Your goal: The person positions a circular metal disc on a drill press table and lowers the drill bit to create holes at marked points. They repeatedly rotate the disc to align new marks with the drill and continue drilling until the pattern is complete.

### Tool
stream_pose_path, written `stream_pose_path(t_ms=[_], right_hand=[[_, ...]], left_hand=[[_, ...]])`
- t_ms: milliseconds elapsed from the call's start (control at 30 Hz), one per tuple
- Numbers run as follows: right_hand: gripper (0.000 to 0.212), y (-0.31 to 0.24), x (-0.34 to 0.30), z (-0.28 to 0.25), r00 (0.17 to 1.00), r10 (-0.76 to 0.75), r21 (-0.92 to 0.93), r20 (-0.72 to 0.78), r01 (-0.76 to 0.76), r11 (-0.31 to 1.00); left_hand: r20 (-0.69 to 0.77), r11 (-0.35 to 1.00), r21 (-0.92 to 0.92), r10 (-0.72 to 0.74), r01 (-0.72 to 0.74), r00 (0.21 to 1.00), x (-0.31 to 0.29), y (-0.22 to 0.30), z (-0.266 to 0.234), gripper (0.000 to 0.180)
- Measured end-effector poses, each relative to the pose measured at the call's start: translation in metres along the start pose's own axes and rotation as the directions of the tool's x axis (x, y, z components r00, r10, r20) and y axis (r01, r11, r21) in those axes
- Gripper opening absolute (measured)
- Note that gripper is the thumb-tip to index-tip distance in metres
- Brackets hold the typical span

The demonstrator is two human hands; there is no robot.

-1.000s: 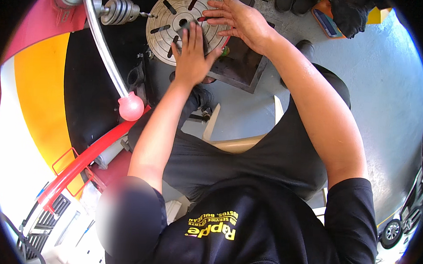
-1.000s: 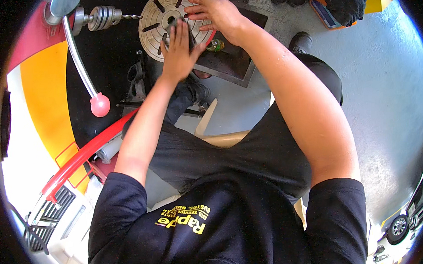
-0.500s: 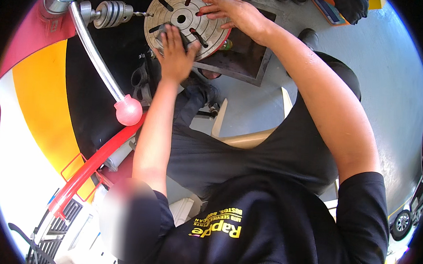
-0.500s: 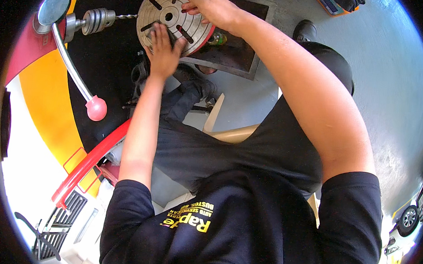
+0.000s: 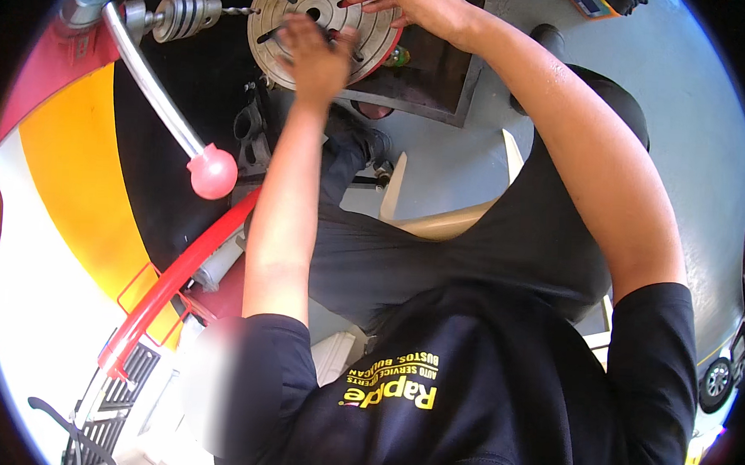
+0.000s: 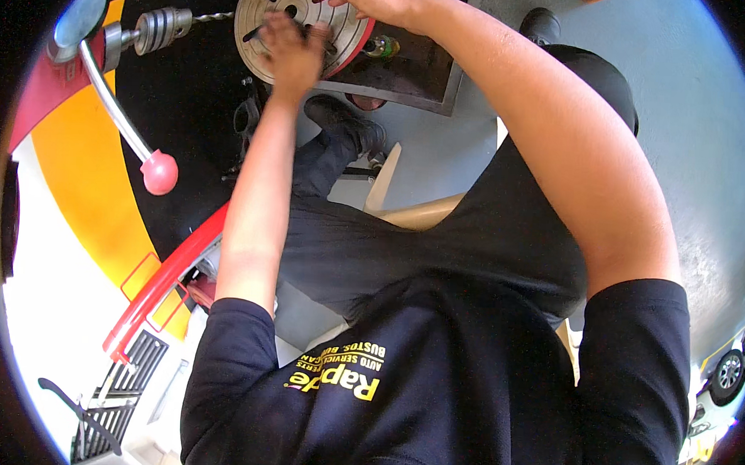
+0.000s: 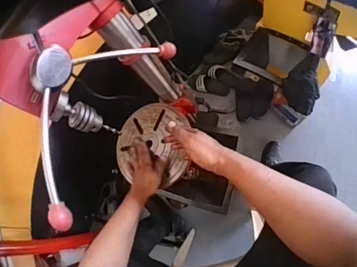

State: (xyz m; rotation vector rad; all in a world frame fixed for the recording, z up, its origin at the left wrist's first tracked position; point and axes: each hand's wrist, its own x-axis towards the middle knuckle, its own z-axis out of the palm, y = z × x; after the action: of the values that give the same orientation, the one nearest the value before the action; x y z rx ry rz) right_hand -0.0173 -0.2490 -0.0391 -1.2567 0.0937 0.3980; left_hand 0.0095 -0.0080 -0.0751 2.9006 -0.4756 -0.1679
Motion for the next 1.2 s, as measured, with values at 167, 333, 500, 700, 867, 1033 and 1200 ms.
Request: stream_pose_path(t_ms=[167,333,500,700,867,1033,1200], right_hand=[[0.080,-0.003,0.003,-0.002,0.993,-0.105,0.124,-0.058,0.112,0.986],[0.080,-0.003,-0.007,-0.002,0.999,0.004,0.037,0.042,-0.006,0.999],[0.078,-0.007,-0.001,-0.003,0.998,-0.060,0.062,-0.001,0.060,0.996],[0.074,0.004,0.001,0.000,0.997,-0.077,0.051,-0.006,0.077,0.996],[0.068,-0.006,-0.002,0.010,0.998,-0.066,0.120,0.008,0.065,0.991],[0.067,0.011,-0.001,-0.007,0.987,-0.156,0.060,-0.021,0.157,0.986],[0.069,0.010,-0.013,0.005,0.994,-0.109,-0.024,0.024,0.110,0.994]], left_hand=[[0.142,0.981,0.152,0.101,-0.122,0.985,-0.062,-0.012,-0.001,0.102],[0.007,0.993,0.067,-0.098,0.097,0.995,-0.029,-0.038,-0.004,0.104],[0.115,0.995,0.085,-0.066,0.056,0.991,-0.049,-0.050,-0.019,0.104],[0.100,0.985,0.129,0.098,-0.111,0.990,-0.071,-0.030,0.008,0.101],[0.064,0.994,0.053,-0.103,0.100,0.993,-0.037,-0.053,-0.016,0.100],[0.099,0.989,0.107,0.088,-0.098,0.991,-0.091,-0.004,0.012,0.099],[-0.015,0.991,0.055,-0.121,0.122,0.993,-0.050,-0.030,0.000,0.097]])
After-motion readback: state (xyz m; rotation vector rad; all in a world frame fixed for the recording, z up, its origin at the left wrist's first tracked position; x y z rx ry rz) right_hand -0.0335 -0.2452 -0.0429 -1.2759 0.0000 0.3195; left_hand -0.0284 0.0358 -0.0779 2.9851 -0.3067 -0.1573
